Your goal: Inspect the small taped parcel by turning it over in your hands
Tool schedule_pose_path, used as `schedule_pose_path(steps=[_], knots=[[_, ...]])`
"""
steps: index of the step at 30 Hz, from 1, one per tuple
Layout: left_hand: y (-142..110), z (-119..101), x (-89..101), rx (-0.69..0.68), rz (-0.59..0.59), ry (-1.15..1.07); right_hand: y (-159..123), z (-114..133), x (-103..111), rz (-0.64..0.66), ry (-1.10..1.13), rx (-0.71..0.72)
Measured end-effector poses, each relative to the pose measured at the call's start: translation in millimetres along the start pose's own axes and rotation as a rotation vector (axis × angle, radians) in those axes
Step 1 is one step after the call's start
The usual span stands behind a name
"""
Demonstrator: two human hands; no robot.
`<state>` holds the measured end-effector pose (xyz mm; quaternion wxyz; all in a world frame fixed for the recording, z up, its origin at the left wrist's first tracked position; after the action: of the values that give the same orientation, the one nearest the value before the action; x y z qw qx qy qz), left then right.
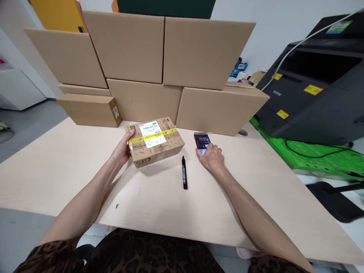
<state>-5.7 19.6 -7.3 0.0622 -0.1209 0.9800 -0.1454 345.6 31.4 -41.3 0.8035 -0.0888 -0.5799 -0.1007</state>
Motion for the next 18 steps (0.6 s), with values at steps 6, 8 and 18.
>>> schedule_pose_path(steps=[6, 8, 18], knots=[[2.4, 3.6, 0.9, -0.029, 0.015, 0.003, -4.0, 1.1, -1.4, -0.016, 0.008, 0.004], [3.5, 4.4, 0.9, -0.033, 0.041, 0.01, -5.0, 1.6, -1.7, -0.021, 0.011, 0.005], [-3.3, -1.5, -5.6, -0.149, 0.086, -0.139, -13.2, 19.4, 8.8, -0.072, 0.342, 0.245]])
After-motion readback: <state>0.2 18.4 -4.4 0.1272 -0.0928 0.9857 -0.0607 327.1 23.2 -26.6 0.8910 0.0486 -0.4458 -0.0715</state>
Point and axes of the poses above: each hand's wrist, its own y-axis towards the middle knuckle, its own x-axis out of the back of the hand, z = x × y, the point moved 2 cm from there along y, towards the middle knuckle, and after that the axes turned 14 degrees about y, right-handed, at the moved point
